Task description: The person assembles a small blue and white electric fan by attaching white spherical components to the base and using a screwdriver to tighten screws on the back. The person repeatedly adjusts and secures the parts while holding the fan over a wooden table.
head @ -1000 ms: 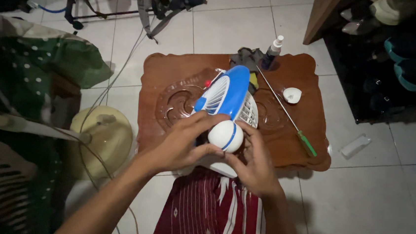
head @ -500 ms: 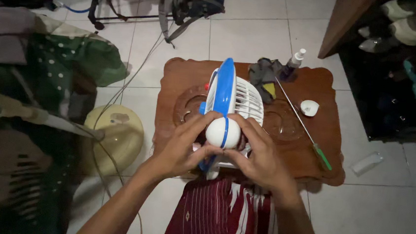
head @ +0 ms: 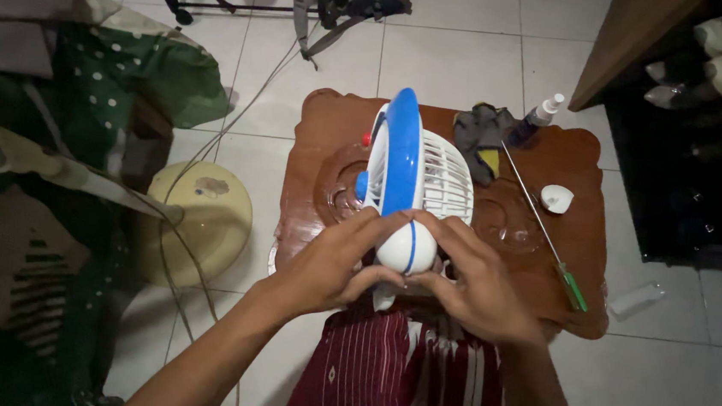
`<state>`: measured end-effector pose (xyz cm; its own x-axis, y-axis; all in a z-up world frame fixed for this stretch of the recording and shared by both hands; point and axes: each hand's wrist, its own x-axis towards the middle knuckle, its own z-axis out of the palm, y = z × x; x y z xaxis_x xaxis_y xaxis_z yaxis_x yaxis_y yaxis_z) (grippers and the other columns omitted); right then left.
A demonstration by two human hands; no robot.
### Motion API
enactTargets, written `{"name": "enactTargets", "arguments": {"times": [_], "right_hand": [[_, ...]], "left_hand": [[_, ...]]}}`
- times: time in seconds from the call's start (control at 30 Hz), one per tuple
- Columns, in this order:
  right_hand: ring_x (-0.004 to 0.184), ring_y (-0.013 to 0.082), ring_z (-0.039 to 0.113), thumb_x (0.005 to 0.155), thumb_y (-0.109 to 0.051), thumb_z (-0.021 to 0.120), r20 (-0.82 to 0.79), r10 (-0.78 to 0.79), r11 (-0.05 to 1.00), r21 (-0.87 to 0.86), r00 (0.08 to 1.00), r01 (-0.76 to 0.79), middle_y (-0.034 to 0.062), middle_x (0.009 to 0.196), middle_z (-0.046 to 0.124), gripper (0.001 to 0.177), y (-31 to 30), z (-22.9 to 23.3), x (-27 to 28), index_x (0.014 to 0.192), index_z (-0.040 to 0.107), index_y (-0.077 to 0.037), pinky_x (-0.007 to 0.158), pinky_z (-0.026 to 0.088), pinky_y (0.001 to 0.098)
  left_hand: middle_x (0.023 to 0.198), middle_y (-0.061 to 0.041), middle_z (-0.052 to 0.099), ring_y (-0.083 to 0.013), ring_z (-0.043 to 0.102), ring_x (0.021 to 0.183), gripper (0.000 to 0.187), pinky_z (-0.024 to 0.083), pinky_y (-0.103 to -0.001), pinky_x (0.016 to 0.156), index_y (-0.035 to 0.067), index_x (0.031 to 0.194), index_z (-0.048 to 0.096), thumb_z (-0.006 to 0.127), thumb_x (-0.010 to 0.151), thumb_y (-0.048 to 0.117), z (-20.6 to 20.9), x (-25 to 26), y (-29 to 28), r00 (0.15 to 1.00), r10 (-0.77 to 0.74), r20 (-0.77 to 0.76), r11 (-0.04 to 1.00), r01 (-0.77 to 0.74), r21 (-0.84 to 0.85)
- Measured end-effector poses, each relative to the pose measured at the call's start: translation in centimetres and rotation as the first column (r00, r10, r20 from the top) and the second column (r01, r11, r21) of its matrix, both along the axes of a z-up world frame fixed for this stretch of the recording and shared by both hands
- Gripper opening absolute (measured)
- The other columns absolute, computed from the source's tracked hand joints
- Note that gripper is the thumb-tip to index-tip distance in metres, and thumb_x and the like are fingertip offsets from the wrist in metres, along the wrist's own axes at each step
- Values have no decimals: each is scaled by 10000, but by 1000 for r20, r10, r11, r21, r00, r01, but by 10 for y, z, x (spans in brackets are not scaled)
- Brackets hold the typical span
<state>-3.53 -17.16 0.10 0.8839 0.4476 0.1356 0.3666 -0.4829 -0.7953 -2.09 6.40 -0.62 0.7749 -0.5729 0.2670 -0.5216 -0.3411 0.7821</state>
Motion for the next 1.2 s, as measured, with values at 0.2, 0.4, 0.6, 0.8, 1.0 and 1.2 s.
{"name": "enactTargets", "arguments": {"times": [0.2,0.4,0.6,0.8,1.0,1.2], "right_hand": [[1137,276,680,874,-131,726,-59,-54,993,102,997,60,168,1264,632,733,-1,5,-19,1541,435,-42,951,564,371],[1069,288,691,758,-234,847,1,-373,927,-41,928,373,207,1217,631,866,13,-10,-46,1465,422,30,873,568,377],[1092,305,702,858,-153,747,42,-567,823,35,822,566,229,1258,664,662,19,-39,-68,1435,491,47,885,568,387],[965,215,736,853,-178,700,-301,-614,743,90,729,663,185,1148,713,697,6,-55,-88,1449,414,43,790,602,325],[1051,199,664,924,-162,672,-421,-554,659,305,718,687,163,1224,642,608,-9,-82,-100,1427,395,35,851,571,309],[1033,194,627,959,-109,631,-467,-542,620,338,698,708,157,1234,622,533,-27,-105,-116,1425,410,26,876,544,315]], "left_hand": [[1202,-197,606,-392,667,1050,674,555,-435,866,46,1466,484,789,899,245,-16,-8,-12,999,-9,54,996,14,-93],[1122,-201,610,-399,660,985,670,551,-446,852,0,1499,444,756,919,122,-35,-29,-34,999,-6,37,995,9,-101],[1018,-182,656,-341,722,877,533,579,-404,765,18,1318,521,774,851,61,-54,-47,-56,966,80,-245,991,-104,-85],[1167,-202,623,-343,712,995,454,598,-355,825,-38,1322,571,713,891,-27,-63,-79,-77,978,209,-13,965,-208,-162],[1204,-182,632,-215,744,936,432,616,-330,811,-36,1351,606,650,933,64,-61,-116,-107,813,319,-488,822,-494,-284],[1125,-102,714,-177,706,972,359,577,-343,894,45,1162,711,661,984,353,-85,-125,-120,74,-429,-900,468,-834,-292]]}}
